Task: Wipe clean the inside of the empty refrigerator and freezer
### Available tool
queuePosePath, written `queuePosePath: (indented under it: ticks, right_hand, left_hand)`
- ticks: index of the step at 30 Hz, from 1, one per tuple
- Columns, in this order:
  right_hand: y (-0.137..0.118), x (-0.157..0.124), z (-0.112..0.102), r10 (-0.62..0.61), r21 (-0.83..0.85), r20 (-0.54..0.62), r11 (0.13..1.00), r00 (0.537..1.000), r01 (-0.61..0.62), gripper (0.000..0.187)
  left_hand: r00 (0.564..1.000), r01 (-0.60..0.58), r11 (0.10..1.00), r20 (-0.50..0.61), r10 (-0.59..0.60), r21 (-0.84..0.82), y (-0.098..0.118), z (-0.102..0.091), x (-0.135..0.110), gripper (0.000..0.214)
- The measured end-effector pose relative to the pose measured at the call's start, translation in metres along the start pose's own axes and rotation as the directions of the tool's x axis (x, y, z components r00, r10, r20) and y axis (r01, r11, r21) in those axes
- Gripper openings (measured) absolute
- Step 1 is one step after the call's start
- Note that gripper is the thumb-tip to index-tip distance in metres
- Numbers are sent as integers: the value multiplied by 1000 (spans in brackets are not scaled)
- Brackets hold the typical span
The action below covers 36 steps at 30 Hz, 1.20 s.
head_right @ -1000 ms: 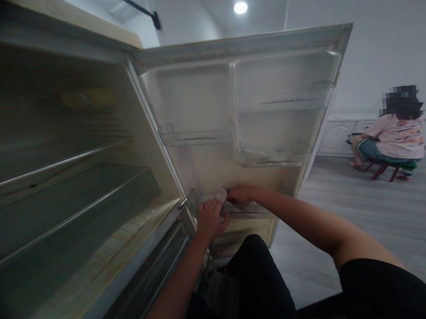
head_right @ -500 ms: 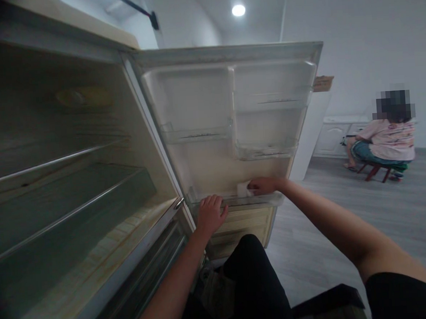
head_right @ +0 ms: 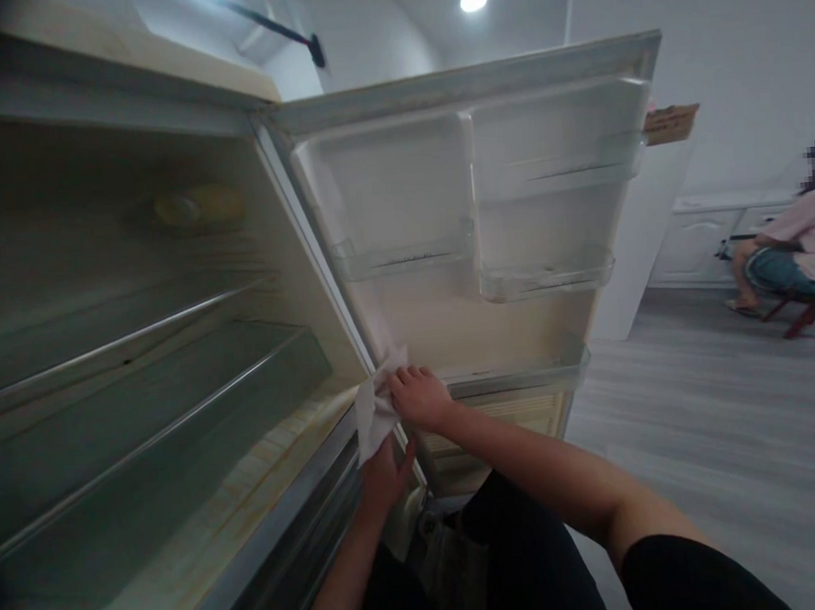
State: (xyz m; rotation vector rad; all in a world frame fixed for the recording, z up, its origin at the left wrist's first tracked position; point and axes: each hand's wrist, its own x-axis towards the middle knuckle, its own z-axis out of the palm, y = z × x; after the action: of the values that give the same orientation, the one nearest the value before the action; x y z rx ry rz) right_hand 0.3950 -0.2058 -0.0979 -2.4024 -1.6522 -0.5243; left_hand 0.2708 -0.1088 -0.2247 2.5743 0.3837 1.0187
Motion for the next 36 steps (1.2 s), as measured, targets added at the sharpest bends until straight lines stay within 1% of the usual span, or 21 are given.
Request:
queuePosePath:
  ticks: [2, 4, 6, 8, 9, 10, 13, 16, 18, 19, 21, 24, 26, 27, 30, 32, 34, 35, 36]
  right_hand:
    - [-11, 3, 10, 20, -41, -56, 999, 998, -22, 32]
    - [-20, 3, 18, 47, -89, -92, 995, 995, -55, 37]
    - [-26, 2, 22, 76, -131, -95, 987, 993, -88, 28]
    - [-28, -2, 23, 89, -157, -88, 982, 992, -102, 18]
    - [-26, -4, 22, 79, -165, -83, 982, 993, -92, 16]
    - [-24, -8, 21, 63, -170, -79, 983, 995, -76, 14]
    - [-9, -20, 14, 13, -192, -85, 981, 996, -30, 13]
    - [11, -36, 9, 8, -230, -108, 973, 994, -32, 13]
    - [29, -47, 7, 13, -256, -118, 966, 993, -43, 13]
    - [39, -53, 6, 15, -268, -117, 962, 993, -46, 14]
    - [65, -65, 3, 9, -283, -104, 958, 995, -38, 22]
    - [119, -83, -5, -41, -262, -53, 965, 998, 26, 39]
    - [160, -97, -12, -65, -226, 6, 972, 998, 65, 43]
    - [181, -105, -16, -56, -213, 42, 975, 998, 64, 44]
    - [237, -129, -28, 46, -180, 110, 983, 993, -26, 45]
    - [262, -145, -33, 146, -153, 95, 980, 985, -130, 42]
    - [277, -157, -33, 247, -116, 43, 964, 968, -240, 42]
    - [280, -161, -31, 305, -89, 3, 949, 952, -304, 42]
    - [281, -163, -27, 376, -51, -42, 925, 926, -377, 42]
  left_hand:
    - [989, -53, 995, -144, 41, -79, -23, -14, 2, 52]
    - [970, -96, 982, -238, 56, -161, -35, -25, 9, 53]
    - [958, -71, 968, -288, 0, -239, -36, -32, 20, 47]
    - [948, -37, 954, -311, -61, -297, -26, -35, 31, 37]
    - [948, -41, 949, -313, -62, -311, -18, -36, 36, 33]
    - [953, -69, 947, -302, -31, -314, -10, -36, 41, 30]
    - [963, -195, 942, -238, 130, -273, 14, -37, 56, 34]
    - [950, -306, 930, -132, 284, -204, 28, -35, 70, 41]
    - [931, -366, 919, -60, 361, -147, 33, -30, 78, 47]
    - [923, -386, 917, -29, 385, -105, 34, -27, 81, 49]
    - [914, -406, 914, 19, 406, 2, 38, -20, 86, 51]
    - [915, -403, 907, 66, 397, 125, 44, -13, 91, 41]
    - [923, -386, 909, 65, 380, 158, 49, -9, 94, 35]
    - [926, -377, 911, 55, 373, 166, 51, -7, 95, 33]
    - [933, -357, 918, 17, 360, 173, 57, -1, 98, 29]
    - [937, -344, 923, -4, 350, 173, 60, 3, 100, 26]
    - [940, -334, 926, -18, 342, 177, 63, 7, 101, 25]
    - [941, -328, 927, -23, 338, 182, 65, 9, 102, 25]
    - [943, -323, 928, -25, 333, 188, 66, 11, 103, 25]
